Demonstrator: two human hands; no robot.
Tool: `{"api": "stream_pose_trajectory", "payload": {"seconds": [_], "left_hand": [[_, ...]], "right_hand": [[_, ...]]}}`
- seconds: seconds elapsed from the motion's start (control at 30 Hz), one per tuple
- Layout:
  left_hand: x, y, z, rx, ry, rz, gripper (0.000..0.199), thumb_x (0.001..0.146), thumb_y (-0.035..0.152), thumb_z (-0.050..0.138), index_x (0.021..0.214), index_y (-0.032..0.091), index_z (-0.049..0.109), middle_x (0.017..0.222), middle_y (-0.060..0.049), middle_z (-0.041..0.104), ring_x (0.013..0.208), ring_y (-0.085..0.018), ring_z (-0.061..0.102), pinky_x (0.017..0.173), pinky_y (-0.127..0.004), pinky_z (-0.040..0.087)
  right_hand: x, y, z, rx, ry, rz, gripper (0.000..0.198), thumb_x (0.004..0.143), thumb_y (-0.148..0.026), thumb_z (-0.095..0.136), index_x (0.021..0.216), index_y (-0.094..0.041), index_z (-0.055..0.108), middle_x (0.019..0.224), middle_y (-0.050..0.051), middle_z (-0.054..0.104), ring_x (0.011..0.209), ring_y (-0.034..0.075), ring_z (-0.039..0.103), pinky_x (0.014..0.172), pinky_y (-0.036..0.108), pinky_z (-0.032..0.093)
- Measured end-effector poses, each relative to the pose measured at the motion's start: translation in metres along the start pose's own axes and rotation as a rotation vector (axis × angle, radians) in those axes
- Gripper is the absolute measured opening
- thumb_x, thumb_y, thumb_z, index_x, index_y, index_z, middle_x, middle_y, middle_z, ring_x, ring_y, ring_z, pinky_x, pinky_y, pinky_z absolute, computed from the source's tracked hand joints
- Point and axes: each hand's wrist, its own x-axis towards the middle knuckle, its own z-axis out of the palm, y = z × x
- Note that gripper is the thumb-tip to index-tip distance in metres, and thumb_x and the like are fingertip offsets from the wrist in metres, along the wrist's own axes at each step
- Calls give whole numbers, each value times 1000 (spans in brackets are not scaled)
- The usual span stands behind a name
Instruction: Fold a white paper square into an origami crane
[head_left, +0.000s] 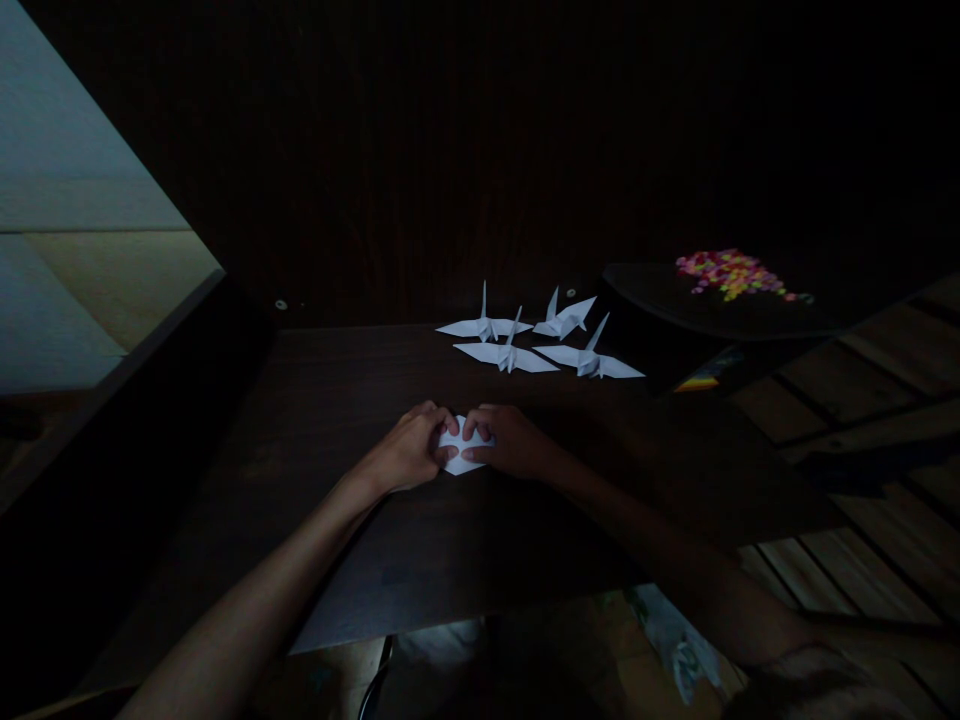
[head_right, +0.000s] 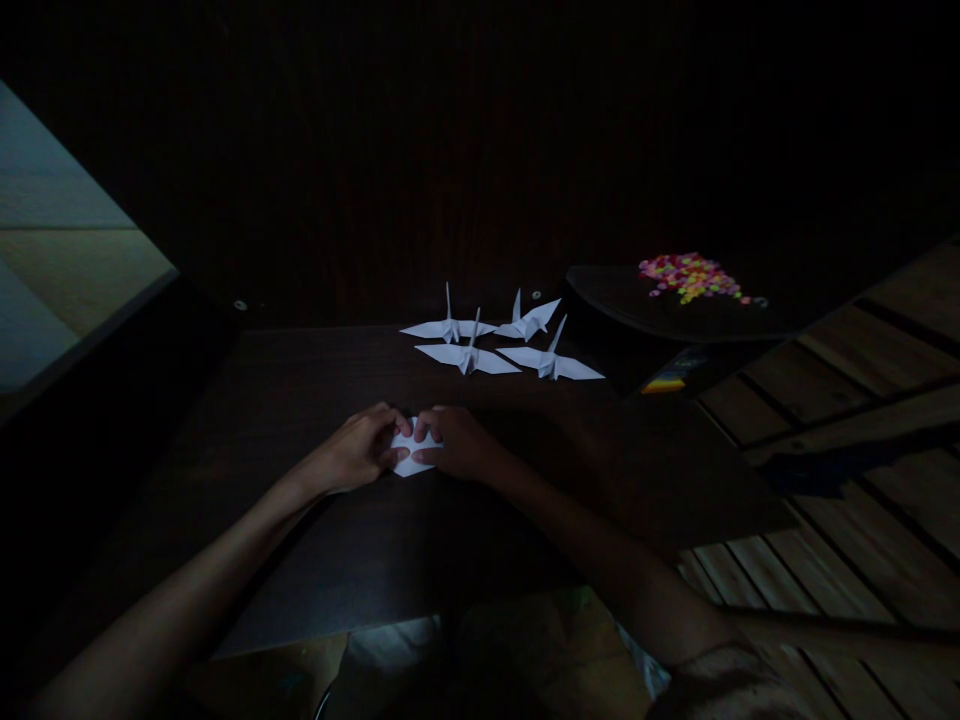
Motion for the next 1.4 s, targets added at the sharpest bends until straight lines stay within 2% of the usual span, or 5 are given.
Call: {"api": "stream_pose_trajectory", "payload": {"seconds": [0.37,0.57,0.97,1.13,1.4], "left_hand": [[-1,4,-2,18,-27,-18,15,77,19,59,92,18,58,88,-4,54,76,-18,53,72,-31,43],[-1,4,-1,-5,-16,-30,14,78,21,61,91,19,58,87,-3,53,74,-17,53,70,-30,43],[-2,4,1,9,-18,-49,15,77,26,61,91,20,58,86,-3,51,80,-19,52,73,-32,42],[-3,4,4,30,14,-7,21,81,38,63,91,20,56,86,-3,51,87,-22,50,80,-34,41],[-2,3,4,-4,16,-2,19,80,37,65,86,21,56,83,-2,50,85,-21,50,75,-31,40]], "right_hand": [[-7,-5,-9,-55,-54,82,14,69,-13,78,73,-14,64,75,-2,52,67,10,50,60,21,33],[-13,-1,-19,30,-120,13,7,71,-15,75,76,-15,70,78,0,56,70,12,53,63,22,38],[-17,4,-23,20,-168,43,4,73,-16,70,77,-15,71,80,2,62,72,14,58,64,23,42],[-16,2,-24,30,-184,51,8,73,-10,64,77,-13,70,80,3,63,70,13,58,62,23,42],[-19,7,-37,-5,-234,-38,15,70,-8,65,80,-16,73,80,1,63,69,12,56,62,22,41]]}}
